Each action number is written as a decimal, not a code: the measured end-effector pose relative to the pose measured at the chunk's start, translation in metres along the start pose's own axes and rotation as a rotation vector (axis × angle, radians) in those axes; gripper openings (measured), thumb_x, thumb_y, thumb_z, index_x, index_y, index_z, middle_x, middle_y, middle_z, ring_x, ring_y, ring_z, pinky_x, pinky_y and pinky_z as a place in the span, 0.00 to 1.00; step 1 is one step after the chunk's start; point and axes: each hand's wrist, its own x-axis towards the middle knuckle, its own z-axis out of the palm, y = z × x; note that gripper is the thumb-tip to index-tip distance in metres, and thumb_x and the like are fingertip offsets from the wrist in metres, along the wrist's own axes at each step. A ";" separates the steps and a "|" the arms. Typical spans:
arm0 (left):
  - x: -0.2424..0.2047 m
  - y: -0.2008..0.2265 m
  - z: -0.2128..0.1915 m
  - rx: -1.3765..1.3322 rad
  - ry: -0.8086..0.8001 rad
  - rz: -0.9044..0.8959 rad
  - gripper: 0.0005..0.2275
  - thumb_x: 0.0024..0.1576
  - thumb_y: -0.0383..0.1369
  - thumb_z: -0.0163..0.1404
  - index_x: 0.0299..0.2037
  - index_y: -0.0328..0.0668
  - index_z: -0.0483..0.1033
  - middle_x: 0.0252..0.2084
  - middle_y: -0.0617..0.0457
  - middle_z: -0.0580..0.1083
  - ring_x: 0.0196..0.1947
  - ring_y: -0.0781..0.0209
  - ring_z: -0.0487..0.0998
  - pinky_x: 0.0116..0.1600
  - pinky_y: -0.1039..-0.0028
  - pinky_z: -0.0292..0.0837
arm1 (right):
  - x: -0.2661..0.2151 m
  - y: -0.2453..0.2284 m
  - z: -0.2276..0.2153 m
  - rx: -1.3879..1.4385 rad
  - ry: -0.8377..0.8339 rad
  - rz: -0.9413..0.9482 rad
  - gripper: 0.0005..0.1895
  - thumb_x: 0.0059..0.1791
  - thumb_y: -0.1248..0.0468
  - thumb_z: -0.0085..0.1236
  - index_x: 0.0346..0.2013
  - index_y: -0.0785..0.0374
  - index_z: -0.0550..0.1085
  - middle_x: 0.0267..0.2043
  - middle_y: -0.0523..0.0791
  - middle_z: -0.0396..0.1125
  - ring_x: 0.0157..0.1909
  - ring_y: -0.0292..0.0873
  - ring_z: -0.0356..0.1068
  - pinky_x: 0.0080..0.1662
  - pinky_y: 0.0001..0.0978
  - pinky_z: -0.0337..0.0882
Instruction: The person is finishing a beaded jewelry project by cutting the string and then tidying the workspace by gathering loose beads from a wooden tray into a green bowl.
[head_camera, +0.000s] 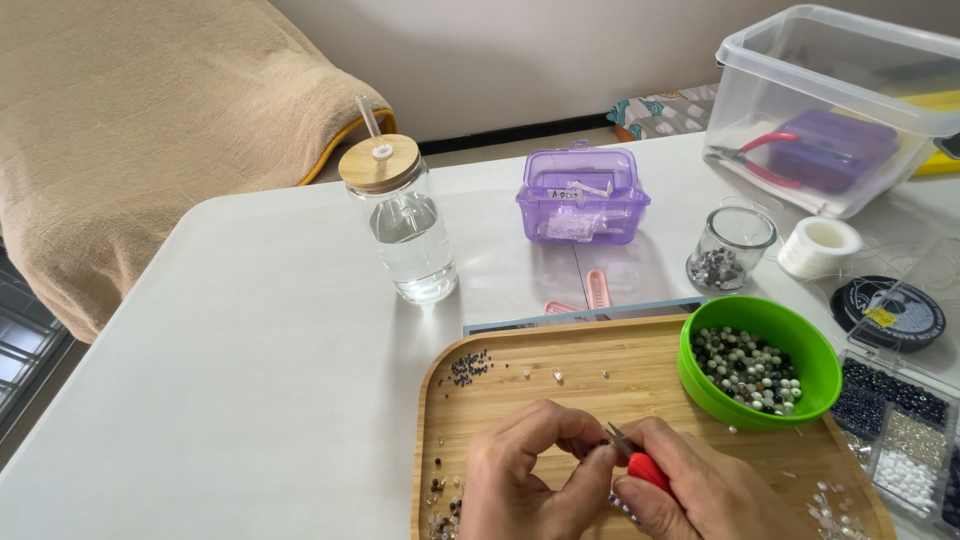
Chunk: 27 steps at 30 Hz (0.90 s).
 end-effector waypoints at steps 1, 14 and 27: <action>0.000 -0.001 0.000 0.003 0.007 0.010 0.04 0.47 0.24 0.60 0.28 0.43 0.80 0.25 0.57 0.79 0.24 0.70 0.78 0.33 0.81 0.77 | 0.000 0.000 0.001 -0.022 0.011 0.005 0.19 0.46 0.31 0.47 0.46 0.27 0.72 0.40 0.24 0.76 0.44 0.28 0.81 0.46 0.25 0.75; 0.000 0.000 0.000 0.020 0.006 0.011 0.04 0.46 0.24 0.60 0.28 0.44 0.80 0.25 0.58 0.78 0.24 0.70 0.78 0.33 0.81 0.76 | 0.001 0.007 0.005 -0.011 0.097 -0.096 0.18 0.46 0.33 0.51 0.44 0.31 0.73 0.38 0.25 0.77 0.42 0.29 0.78 0.46 0.23 0.72; 0.005 0.001 -0.005 -0.031 -0.059 -0.160 0.01 0.51 0.30 0.61 0.29 0.44 0.83 0.26 0.60 0.80 0.28 0.71 0.77 0.36 0.78 0.75 | -0.017 0.007 -0.040 0.079 0.124 0.109 0.19 0.47 0.38 0.47 0.49 0.29 0.78 0.35 0.30 0.80 0.34 0.29 0.78 0.41 0.22 0.78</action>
